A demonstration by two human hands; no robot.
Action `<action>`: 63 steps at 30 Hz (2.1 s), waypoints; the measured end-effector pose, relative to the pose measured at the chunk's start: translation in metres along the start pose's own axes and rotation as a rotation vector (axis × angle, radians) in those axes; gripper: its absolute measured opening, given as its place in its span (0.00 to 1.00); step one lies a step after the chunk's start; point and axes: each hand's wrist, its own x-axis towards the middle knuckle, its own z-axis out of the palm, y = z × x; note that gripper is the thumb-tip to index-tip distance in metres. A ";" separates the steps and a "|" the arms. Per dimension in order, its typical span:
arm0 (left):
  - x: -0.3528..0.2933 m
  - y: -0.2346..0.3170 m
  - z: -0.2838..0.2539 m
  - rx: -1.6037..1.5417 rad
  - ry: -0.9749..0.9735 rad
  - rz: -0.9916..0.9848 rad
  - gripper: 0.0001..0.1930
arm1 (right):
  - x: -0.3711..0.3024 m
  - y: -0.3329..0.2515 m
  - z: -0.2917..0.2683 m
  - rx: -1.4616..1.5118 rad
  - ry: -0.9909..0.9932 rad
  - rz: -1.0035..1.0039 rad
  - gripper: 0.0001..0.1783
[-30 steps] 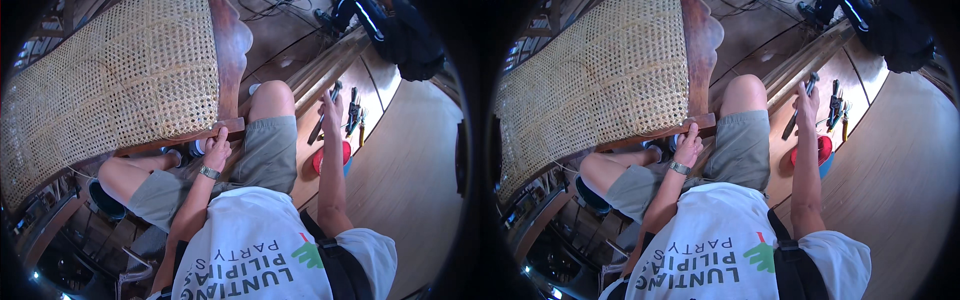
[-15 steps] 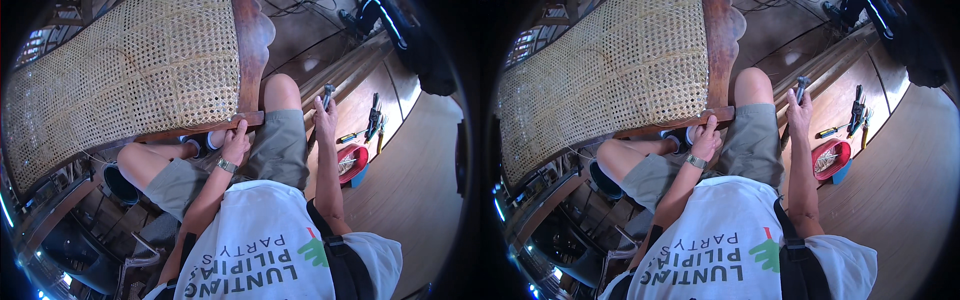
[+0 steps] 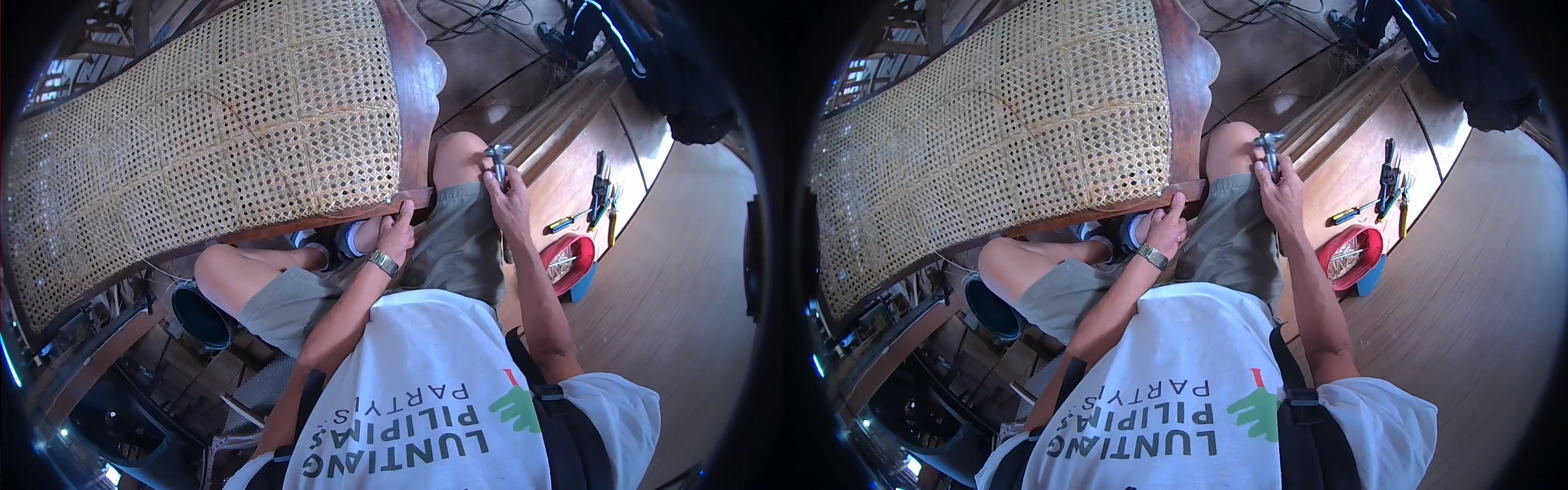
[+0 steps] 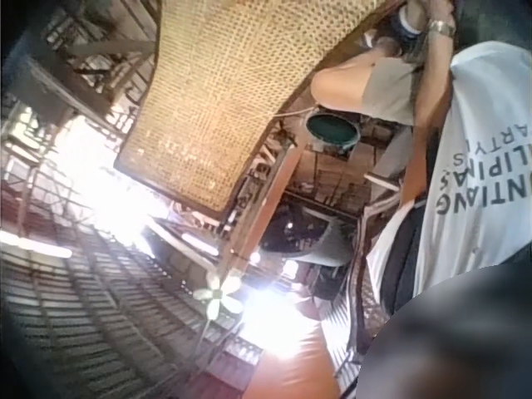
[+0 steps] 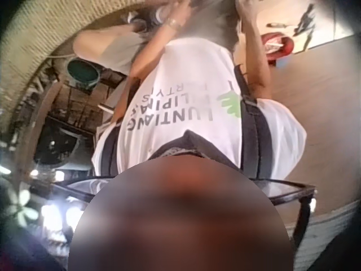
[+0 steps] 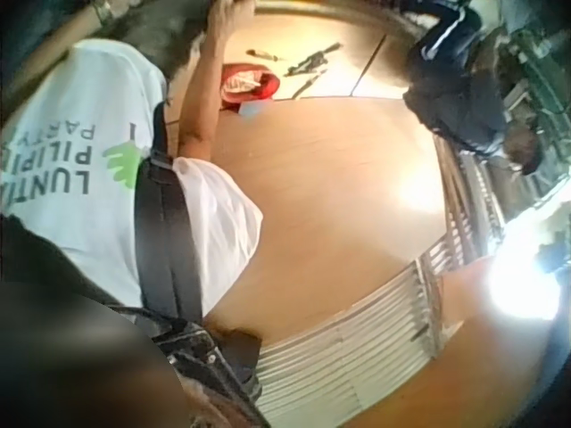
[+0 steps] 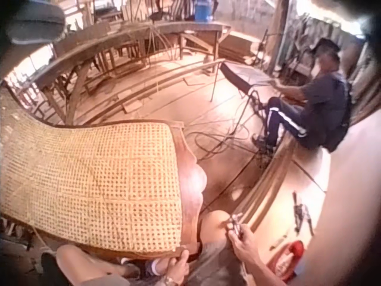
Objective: Repairing the seat of a cane chair using cane strips and a hammer.
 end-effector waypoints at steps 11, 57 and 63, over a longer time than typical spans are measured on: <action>-0.018 0.015 -0.002 0.176 0.016 0.139 0.20 | 0.000 -0.009 0.008 0.028 -0.016 0.040 0.21; -0.090 0.202 -0.447 -0.691 0.838 0.668 0.52 | 0.097 -0.047 0.169 -0.152 0.054 0.183 0.46; -0.061 0.231 -0.467 -0.592 1.115 0.623 0.55 | 0.105 -0.041 0.171 -0.221 0.080 0.192 0.47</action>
